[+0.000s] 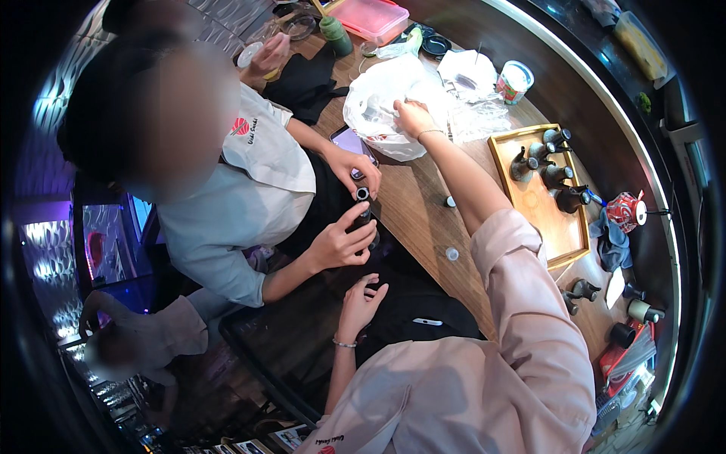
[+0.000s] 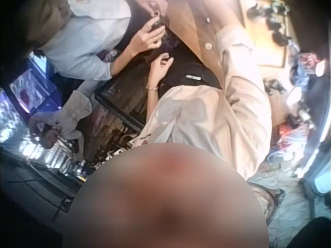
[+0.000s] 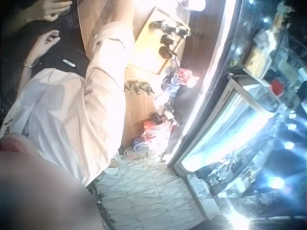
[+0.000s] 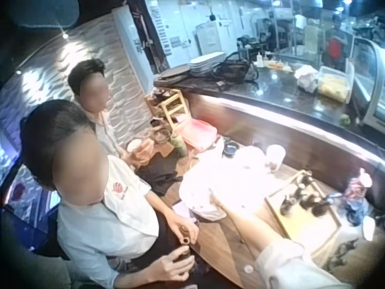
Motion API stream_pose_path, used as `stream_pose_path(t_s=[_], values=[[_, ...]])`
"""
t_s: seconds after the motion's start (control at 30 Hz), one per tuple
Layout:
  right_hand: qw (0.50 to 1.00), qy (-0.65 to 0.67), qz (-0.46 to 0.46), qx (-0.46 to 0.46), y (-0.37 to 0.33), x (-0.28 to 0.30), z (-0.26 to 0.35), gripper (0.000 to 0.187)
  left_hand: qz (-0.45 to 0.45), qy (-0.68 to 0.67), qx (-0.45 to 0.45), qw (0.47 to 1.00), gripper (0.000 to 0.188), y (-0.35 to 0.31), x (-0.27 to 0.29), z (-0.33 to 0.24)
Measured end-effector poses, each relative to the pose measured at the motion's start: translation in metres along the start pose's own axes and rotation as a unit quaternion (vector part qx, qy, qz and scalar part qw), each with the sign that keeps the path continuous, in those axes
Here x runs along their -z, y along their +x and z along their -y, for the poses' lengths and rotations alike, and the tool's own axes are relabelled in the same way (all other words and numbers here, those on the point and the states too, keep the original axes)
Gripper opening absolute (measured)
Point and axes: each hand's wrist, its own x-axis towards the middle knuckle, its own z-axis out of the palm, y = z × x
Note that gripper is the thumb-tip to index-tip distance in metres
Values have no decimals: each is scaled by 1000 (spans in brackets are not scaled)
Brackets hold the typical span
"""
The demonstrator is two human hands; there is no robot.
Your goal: The person assembles small ceramic teapots and cups by attaching white circular bases to the bottoms of the pieces. They retrieve items from a plastic bag, place them on the table, and align the bases before pressing them into place. A coworker performs similar actions across the table.
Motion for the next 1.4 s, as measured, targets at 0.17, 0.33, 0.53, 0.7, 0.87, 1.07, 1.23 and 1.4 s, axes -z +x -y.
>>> stream_pose_path(t_s=[0.17,0.33,0.53,0.7,0.87,1.07,1.23,1.4], values=[[998,-53,-18,31,2,-14,-13,25,-1,-16,-1,1000,43,-4,-4,5],[997,-40,-9,58,-4,8,-15,24,8,-15,-26,1000,43,-2,-8,14],[968,227,-74,73,-61,69,21,33,19,0,-85,996,42,1,-12,8],[966,223,-71,107,-123,122,1,33,64,-12,-138,988,38,19,-20,-2],[973,226,-38,21,-242,202,3,38,104,10,-187,977,36,20,-20,-44],[901,356,-61,-241,-397,234,-1,37,210,0,-327,921,34,20,-63,-107],[764,524,-230,-298,-475,201,15,36,223,11,-392,893,47,41,-130,-120],[731,526,-256,-352,-506,186,22,37,150,114,-405,895,55,83,-183,-121]])
